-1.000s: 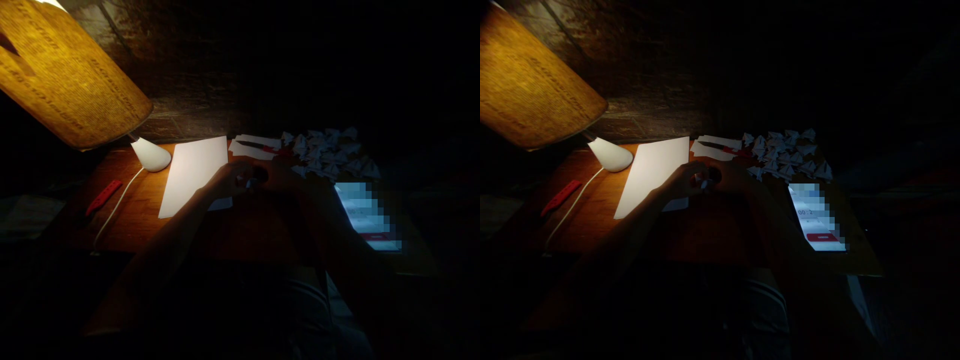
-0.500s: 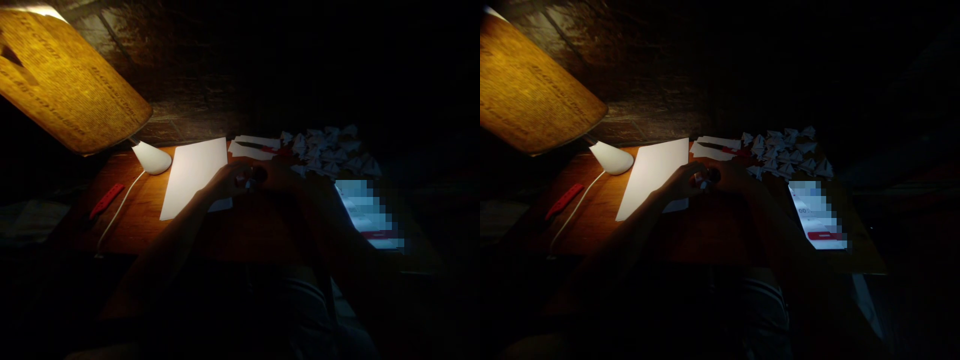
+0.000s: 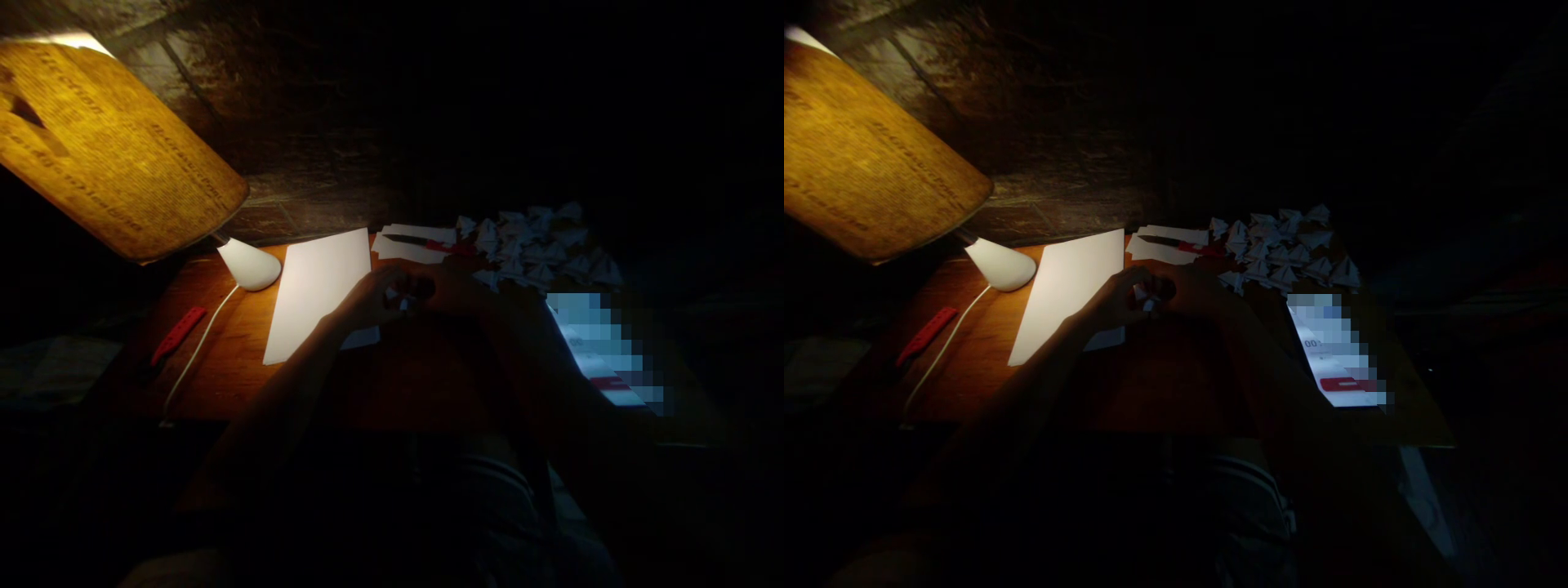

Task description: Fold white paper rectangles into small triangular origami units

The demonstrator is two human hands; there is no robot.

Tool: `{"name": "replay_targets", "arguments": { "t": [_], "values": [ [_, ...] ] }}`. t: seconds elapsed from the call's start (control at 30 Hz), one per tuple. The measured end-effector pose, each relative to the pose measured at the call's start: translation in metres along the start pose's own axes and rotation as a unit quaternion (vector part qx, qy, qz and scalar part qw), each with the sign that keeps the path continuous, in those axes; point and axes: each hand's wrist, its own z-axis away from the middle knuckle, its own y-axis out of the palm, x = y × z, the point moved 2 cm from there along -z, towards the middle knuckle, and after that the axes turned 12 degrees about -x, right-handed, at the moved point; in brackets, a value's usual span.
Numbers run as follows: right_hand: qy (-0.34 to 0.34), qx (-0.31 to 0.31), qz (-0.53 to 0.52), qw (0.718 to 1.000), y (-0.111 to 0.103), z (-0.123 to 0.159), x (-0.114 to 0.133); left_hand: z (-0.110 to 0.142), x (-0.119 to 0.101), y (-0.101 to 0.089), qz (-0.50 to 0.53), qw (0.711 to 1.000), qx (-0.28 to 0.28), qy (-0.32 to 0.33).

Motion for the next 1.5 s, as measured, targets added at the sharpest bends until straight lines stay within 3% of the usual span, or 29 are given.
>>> {"name": "replay_targets", "arguments": {
  "t": [0.37, 0.5, 0.7, 0.9, 1.1, 1.5],
  "values": [
    [0.028, 0.012, -0.011, 0.999, 0.002, -0.002, -0.005, -0.003, -0.012, -0.006, 0.048, 0.998, 0.012, -0.025],
    [0.021, 0.0, -0.015, 1.0, 0.002, -0.003, -0.005, -0.003, -0.012, -0.006, 0.029, 0.999, 0.004, -0.026],
    [0.014, -0.008, -0.036, 0.999, 0.004, -0.003, -0.009, -0.003, -0.012, -0.007, 0.008, 0.999, 0.04, -0.013],
    [0.025, 0.015, -0.062, 0.998, -0.002, -0.004, -0.005, -0.003, -0.008, -0.006, 0.008, 0.999, 0.038, -0.014],
    [0.082, -0.036, -0.038, 0.995, -0.002, -0.007, -0.013, -0.002, -0.006, -0.006, 0.018, 0.999, 0.039, -0.004],
    [0.049, -0.028, -0.019, 0.998, 0.004, -0.008, -0.018, -0.004, -0.009, -0.005, 0.022, 0.999, 0.05, 0.0]
  ]
}}
